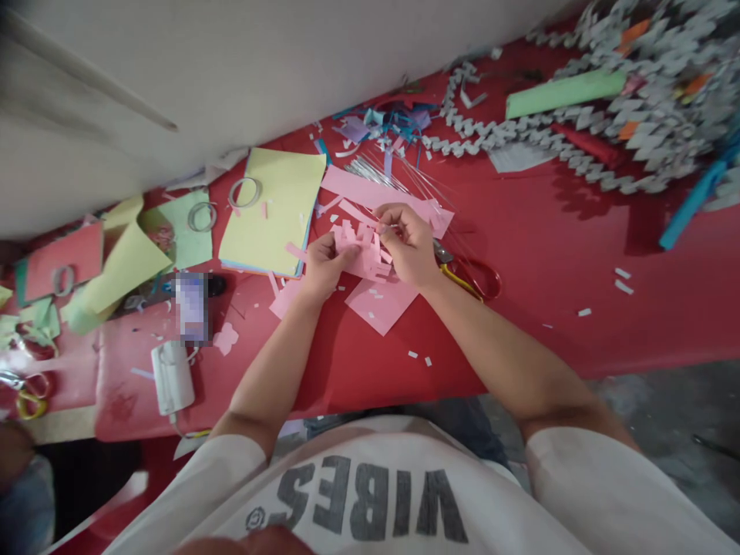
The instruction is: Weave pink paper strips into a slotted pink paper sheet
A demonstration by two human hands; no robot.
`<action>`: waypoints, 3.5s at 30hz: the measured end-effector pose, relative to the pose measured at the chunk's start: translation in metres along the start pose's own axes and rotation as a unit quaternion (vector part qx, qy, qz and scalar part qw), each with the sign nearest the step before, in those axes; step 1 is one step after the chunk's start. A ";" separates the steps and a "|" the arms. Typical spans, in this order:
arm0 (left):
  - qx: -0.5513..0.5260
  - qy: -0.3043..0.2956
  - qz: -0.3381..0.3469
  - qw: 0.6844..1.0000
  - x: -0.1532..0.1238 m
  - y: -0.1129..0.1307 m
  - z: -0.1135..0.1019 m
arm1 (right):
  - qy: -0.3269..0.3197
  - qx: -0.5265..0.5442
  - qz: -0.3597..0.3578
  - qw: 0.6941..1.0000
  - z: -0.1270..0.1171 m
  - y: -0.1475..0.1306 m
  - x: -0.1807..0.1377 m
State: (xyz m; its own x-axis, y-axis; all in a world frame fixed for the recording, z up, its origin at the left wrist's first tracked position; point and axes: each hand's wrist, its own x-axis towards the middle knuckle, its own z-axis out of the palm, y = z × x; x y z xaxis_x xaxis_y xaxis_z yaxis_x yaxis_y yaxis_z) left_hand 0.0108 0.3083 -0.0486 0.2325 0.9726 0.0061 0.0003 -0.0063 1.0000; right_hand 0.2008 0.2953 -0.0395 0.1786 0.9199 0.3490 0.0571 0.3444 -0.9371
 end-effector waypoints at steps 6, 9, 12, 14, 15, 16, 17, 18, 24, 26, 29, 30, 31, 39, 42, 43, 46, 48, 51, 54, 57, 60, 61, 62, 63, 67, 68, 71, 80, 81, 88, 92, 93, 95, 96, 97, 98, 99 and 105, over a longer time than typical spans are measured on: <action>0.031 0.014 0.005 0.999 0.001 -0.002 0.000 | 0.081 -0.098 -0.053 0.990 -0.003 -0.018 -0.006; 0.034 0.017 0.020 0.999 0.002 -0.003 0.001 | 0.027 -0.129 -0.055 0.990 -0.004 -0.030 -0.009; 0.025 0.014 0.035 0.999 0.004 -0.004 0.002 | -0.023 -0.183 -0.084 0.979 -0.004 -0.032 -0.010; 0.015 0.005 0.042 0.999 0.004 -0.006 0.003 | -0.044 -0.226 -0.109 0.967 -0.006 -0.030 -0.010; 0.010 -0.002 0.043 0.999 0.003 -0.006 0.004 | -0.050 -0.251 -0.120 0.959 -0.007 -0.028 -0.009; 0.003 -0.011 0.042 0.999 0.002 -0.006 0.004 | -0.054 -0.275 -0.128 0.951 -0.008 -0.026 -0.008; -0.005 -0.025 0.039 0.999 0.002 -0.007 0.005 | -0.056 -0.295 -0.134 0.944 -0.010 -0.025 -0.007; -0.014 -0.039 0.036 0.998 0.001 -0.007 0.005 | -0.054 -0.311 -0.138 0.939 -0.011 -0.024 -0.006; -0.026 -0.089 0.054 0.994 0.000 -0.009 0.006 | -0.083 -0.355 -0.156 0.918 -0.024 -0.017 0.003; -0.013 -0.104 0.055 0.993 0.000 -0.008 0.007 | -0.096 -0.361 -0.156 0.914 -0.027 -0.014 0.004; 0.011 -0.124 0.068 0.990 -0.001 -0.008 0.008 | -0.109 -0.369 -0.142 0.912 -0.030 -0.011 0.006; 0.015 -0.128 0.074 0.989 -0.001 -0.009 0.009 | -0.114 -0.372 -0.139 0.911 -0.031 -0.011 0.006; 0.016 -0.132 0.079 0.988 -0.001 -0.009 0.009 | -0.120 -0.373 -0.138 0.910 -0.032 -0.011 0.007; 0.018 -0.165 0.081 0.983 -0.003 -0.011 0.007 | -0.155 -0.302 -0.095 0.936 -0.033 -0.019 0.008; 0.031 -0.161 0.066 0.984 -0.003 -0.009 0.007 | -0.136 -0.212 -0.067 0.966 -0.031 -0.021 0.009; 0.039 -0.157 0.060 0.985 -0.003 -0.008 0.006 | -0.128 -0.179 -0.054 0.974 -0.031 -0.021 0.010; 0.013 -0.153 0.039 0.987 -0.004 -0.006 0.006 | -0.129 -0.100 -0.009 0.987 -0.033 -0.015 0.016; -0.026 -0.165 0.023 0.986 -0.004 -0.004 0.006 | -0.147 -0.076 0.012 0.986 -0.034 -0.009 0.020; -0.031 -0.180 0.010 0.983 -0.004 -0.001 0.005 | -0.177 -0.071 0.029 0.981 -0.033 -0.001 0.023; -0.030 -0.168 0.004 0.985 -0.003 0.001 0.003 | -0.193 -0.060 0.043 0.978 -0.030 -0.001 0.020; -0.044 -0.174 0.006 0.984 -0.002 0.004 0.002 | -0.206 -0.041 0.063 0.976 -0.025 -0.009 0.014; -0.020 -0.190 0.022 0.981 -0.003 0.009 0.000 | -0.206 -0.051 0.058 0.975 -0.023 -0.016 0.010; -0.013 -0.194 0.024 0.981 -0.003 0.010 -0.001 | -0.206 -0.061 0.051 0.975 -0.023 -0.018 0.010; -0.010 -0.196 0.021 0.980 -0.003 0.012 -0.001 | -0.203 -0.070 0.044 0.976 -0.022 -0.019 0.009; -0.010 -0.197 0.012 0.980 -0.003 0.013 -0.002 | -0.199 -0.078 0.042 0.976 -0.022 -0.020 0.009; 0.008 -0.204 -0.029 0.979 -0.005 0.016 -0.003 | -0.197 -0.105 0.077 0.972 -0.023 -0.024 0.009; 0.017 -0.208 -0.029 0.977 -0.006 0.017 -0.003 | -0.206 -0.111 0.086 0.969 -0.023 -0.024 0.008; 0.022 -0.211 -0.026 0.977 -0.008 0.019 -0.005 | -0.228 -0.123 0.088 0.962 -0.024 -0.025 0.008; 0.018 -0.179 0.000 0.984 -0.005 0.007 -0.007 | -0.224 -0.137 0.061 0.963 -0.026 -0.032 0.008; 0.016 -0.181 0.007 0.983 -0.005 0.006 -0.007 | -0.224 -0.139 0.054 0.963 -0.027 -0.032 0.008; 0.030 -0.198 0.028 0.979 -0.006 0.009 -0.005 | -0.230 -0.150 -0.003 0.962 -0.025 -0.031 0.007; 0.013 -0.209 0.031 0.977 -0.004 0.006 -0.005 | -0.225 -0.147 0.001 0.963 -0.022 -0.038 0.003; 0.012 -0.210 0.035 0.977 -0.004 0.005 -0.005 | -0.223 -0.148 0.002 0.963 -0.022 -0.040 0.002; 0.013 -0.211 0.039 0.977 -0.003 0.003 -0.005 | -0.223 -0.154 0.003 0.963 -0.021 -0.040 0.002; 0.013 -0.213 0.040 0.976 -0.002 0.002 -0.005 | -0.224 -0.158 0.003 0.962 -0.021 -0.040 0.001; 0.008 -0.217 0.042 0.975 -0.002 0.002 -0.005 | -0.226 -0.164 0.003 0.960 -0.021 -0.038 0.001; 0.002 -0.219 0.045 0.975 -0.002 0.001 -0.005 | -0.225 -0.171 0.003 0.959 -0.021 -0.037 0.001; -0.004 -0.221 0.046 0.974 -0.002 0.000 -0.004 | -0.223 -0.177 0.000 0.959 -0.021 -0.035 0.001; 0.000 -0.239 0.026 0.971 -0.001 -0.007 -0.003 | -0.192 -0.190 -0.038 0.962 -0.019 -0.029 0.002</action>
State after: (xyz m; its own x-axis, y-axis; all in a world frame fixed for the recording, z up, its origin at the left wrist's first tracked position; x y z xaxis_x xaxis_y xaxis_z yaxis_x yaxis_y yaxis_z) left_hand 0.0073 0.3077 -0.0561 0.6569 0.7520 0.0543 -0.0228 -0.0522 0.9984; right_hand 0.2178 0.2835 -0.0117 -0.2112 0.9214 0.3261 0.4235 0.3870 -0.8191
